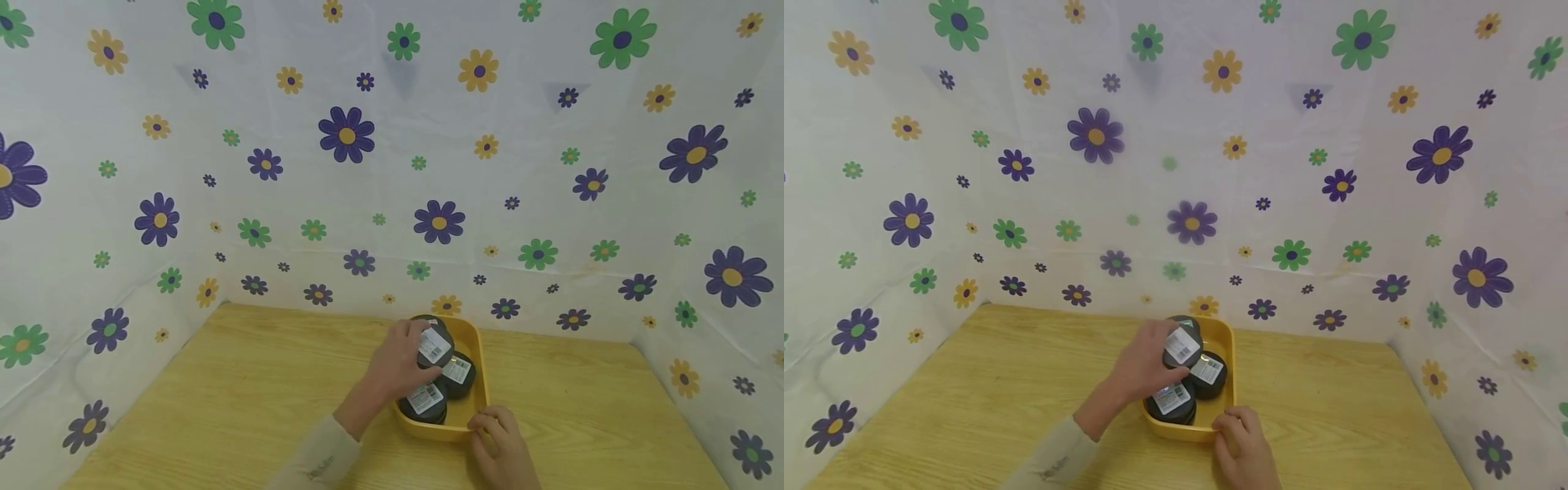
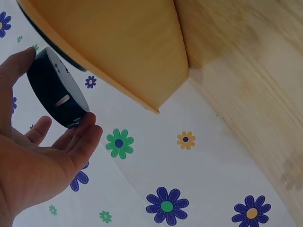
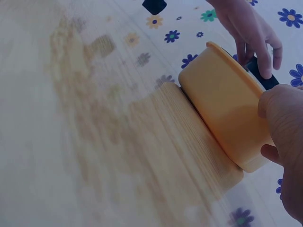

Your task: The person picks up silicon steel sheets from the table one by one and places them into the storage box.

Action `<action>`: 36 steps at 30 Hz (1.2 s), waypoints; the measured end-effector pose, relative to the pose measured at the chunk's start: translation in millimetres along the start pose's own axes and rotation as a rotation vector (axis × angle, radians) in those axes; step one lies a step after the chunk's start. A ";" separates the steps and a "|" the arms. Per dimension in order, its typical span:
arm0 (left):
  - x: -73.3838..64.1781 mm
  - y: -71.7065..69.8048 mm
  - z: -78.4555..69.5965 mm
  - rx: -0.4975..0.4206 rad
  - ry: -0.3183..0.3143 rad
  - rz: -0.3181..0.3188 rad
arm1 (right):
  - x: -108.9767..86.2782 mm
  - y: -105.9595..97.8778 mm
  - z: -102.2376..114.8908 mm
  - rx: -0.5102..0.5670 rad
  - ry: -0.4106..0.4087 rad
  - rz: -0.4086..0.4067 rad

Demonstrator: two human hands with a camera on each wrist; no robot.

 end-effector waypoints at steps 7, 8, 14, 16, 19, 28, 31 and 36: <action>2.1 7.5 -4.4 -0.033 0.019 0.042 | -0.7 1.3 -0.1 -0.020 0.036 0.020; 2.5 8.5 -5.2 -0.028 0.024 0.047 | -0.8 1.3 -0.3 -0.016 0.034 0.019; 4.8 15.3 -10.8 -0.014 0.053 0.070 | -1.4 2.2 -3.8 0.022 -0.034 -0.017; 5.2 17.3 -12.8 -0.018 0.056 0.080 | -1.4 2.7 -5.2 0.034 -0.061 -0.028; 6.1 19.9 -15.8 -0.016 0.062 0.090 | -1.9 3.4 -7.7 0.053 -0.083 -0.033; 11.3 28.7 -23.4 0.081 0.119 0.084 | -4.0 3.9 -10.3 0.096 -0.053 -0.003; 11.3 32.4 -24.1 0.153 0.134 0.079 | -4.5 4.3 -10.5 0.099 -0.048 0.002; 10.9 37.3 -23.9 0.228 0.135 0.072 | -5.4 5.5 -11.2 0.115 -0.054 -0.010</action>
Point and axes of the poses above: each hand's wrist, its own x-axis towards the middle knuckle, its own y-axis out of the palm, z = x × y, the point moved 1 cm from there along x, towards the middle knuckle, and after that the axes turned 1 degree about z, right-handed, at the moved point
